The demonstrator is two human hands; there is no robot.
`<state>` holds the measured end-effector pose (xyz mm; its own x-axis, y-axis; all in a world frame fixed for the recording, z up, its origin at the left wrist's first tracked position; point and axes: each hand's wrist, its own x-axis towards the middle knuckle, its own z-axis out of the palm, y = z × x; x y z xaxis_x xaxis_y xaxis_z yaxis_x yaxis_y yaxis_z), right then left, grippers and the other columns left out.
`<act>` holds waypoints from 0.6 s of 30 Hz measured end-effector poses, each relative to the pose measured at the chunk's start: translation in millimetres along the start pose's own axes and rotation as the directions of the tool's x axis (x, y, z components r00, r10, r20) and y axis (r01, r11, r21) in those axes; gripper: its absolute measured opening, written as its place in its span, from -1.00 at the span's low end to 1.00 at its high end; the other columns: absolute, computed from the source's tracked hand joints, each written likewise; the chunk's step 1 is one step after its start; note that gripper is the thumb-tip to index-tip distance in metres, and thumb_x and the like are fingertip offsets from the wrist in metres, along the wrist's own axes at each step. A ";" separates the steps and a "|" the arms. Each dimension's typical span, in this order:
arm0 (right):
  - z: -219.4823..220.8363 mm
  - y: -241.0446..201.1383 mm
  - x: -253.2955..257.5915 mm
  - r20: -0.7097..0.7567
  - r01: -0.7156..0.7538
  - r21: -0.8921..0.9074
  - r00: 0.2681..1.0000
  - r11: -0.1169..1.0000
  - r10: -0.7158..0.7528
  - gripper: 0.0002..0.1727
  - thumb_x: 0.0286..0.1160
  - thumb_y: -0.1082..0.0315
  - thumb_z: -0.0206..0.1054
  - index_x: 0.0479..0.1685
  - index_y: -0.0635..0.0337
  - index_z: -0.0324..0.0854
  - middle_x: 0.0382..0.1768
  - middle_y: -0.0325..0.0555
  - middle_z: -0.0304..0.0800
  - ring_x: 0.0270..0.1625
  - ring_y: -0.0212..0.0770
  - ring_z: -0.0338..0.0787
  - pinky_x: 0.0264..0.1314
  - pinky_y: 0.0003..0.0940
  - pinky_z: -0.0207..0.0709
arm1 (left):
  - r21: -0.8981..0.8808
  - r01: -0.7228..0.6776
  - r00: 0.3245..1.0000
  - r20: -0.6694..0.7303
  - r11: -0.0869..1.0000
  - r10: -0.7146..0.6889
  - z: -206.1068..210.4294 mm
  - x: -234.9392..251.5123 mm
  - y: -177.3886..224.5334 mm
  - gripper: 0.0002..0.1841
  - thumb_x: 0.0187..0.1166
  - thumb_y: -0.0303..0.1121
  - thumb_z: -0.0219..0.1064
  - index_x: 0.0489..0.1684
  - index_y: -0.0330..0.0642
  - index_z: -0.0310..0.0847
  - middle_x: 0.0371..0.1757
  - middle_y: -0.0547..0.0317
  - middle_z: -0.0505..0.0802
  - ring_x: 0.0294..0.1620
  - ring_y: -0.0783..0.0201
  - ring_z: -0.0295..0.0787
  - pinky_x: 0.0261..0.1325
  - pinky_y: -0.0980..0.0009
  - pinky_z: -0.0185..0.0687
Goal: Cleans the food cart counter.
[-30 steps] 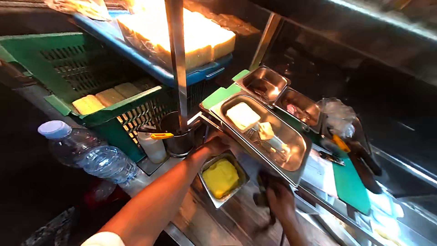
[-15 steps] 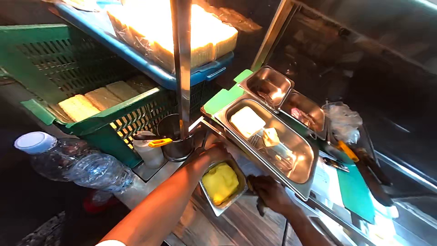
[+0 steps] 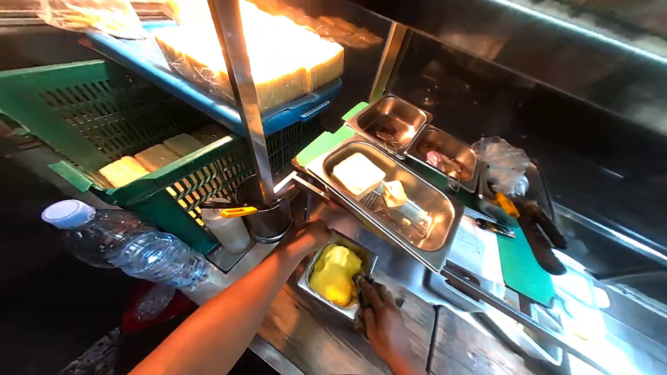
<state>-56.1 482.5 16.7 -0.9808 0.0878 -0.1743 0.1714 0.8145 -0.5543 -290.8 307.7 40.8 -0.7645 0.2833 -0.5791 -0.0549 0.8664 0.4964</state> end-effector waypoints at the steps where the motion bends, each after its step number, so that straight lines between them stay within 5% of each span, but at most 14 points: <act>1: 6.8 -4.7 -11.4 -0.032 -0.009 0.058 0.999 0.998 0.011 -0.34 0.45 0.37 0.20 0.66 -0.17 0.53 0.47 0.09 0.65 0.46 0.09 0.67 0.50 0.03 0.56 | -0.013 0.010 1.000 -0.015 1.000 -0.010 2.4 0.5 -3.3 -0.55 0.71 0.03 0.23 -0.08 -0.25 0.74 -0.05 -0.17 0.81 0.04 -0.08 0.75 0.13 -0.13 0.59; 5: 24.1 -18.3 -54.9 -0.075 0.006 0.142 0.997 0.990 0.005 -0.33 0.39 0.45 0.19 0.62 -0.07 0.57 0.42 0.16 0.68 0.44 0.14 0.69 0.39 0.09 0.65 | -0.081 0.040 0.993 -0.110 0.996 -0.049 10.7 -3.4 -19.4 -0.54 0.61 0.07 0.33 -0.10 -0.24 0.75 0.00 -0.20 0.81 0.12 -0.14 0.74 0.20 -0.20 0.59; 8: 12.2 -16.6 -61.3 0.010 -0.060 0.111 0.998 0.992 0.059 -0.34 0.47 0.37 0.15 0.67 -0.18 0.51 0.48 0.08 0.65 0.48 0.11 0.66 0.41 0.10 0.62 | -0.285 -0.001 0.987 -0.153 0.959 -0.045 14.2 -25.7 -35.0 -0.61 0.66 -0.06 0.34 0.01 -0.29 0.71 0.01 -0.19 0.79 0.08 -0.07 0.73 0.19 -0.11 0.62; 13: -6.4 4.2 -34.9 0.035 -0.164 0.099 0.986 0.981 0.161 -0.35 0.55 0.29 0.11 0.71 -0.28 0.44 0.52 -0.02 0.58 0.45 0.07 0.64 0.44 0.09 0.57 | -0.739 0.101 0.955 -0.116 0.667 -0.273 43.6 -81.5 -53.1 -0.66 0.78 -0.21 0.23 0.23 -0.34 0.56 -0.03 -0.20 0.78 -0.19 0.03 0.79 -0.15 0.09 0.77; 18: 12.5 -14.6 -52.7 -0.064 -0.190 0.010 0.980 0.982 0.190 -0.34 0.52 0.29 0.14 0.70 -0.34 0.46 0.56 0.04 0.54 0.54 0.14 0.57 0.36 0.07 0.63 | -0.901 0.071 0.890 -0.137 0.429 -0.435 87.9 -137.7 -52.4 -0.65 0.85 -0.21 0.13 0.27 -0.37 0.43 -0.09 -0.24 0.77 -0.34 0.01 0.84 -0.32 0.12 0.84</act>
<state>-5.8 458.8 23.8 -0.9343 0.2776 -0.2236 0.3552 0.7775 -0.5190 -126.2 259.4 37.7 -0.7441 -0.1813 -0.6430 -0.6567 0.0212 0.7539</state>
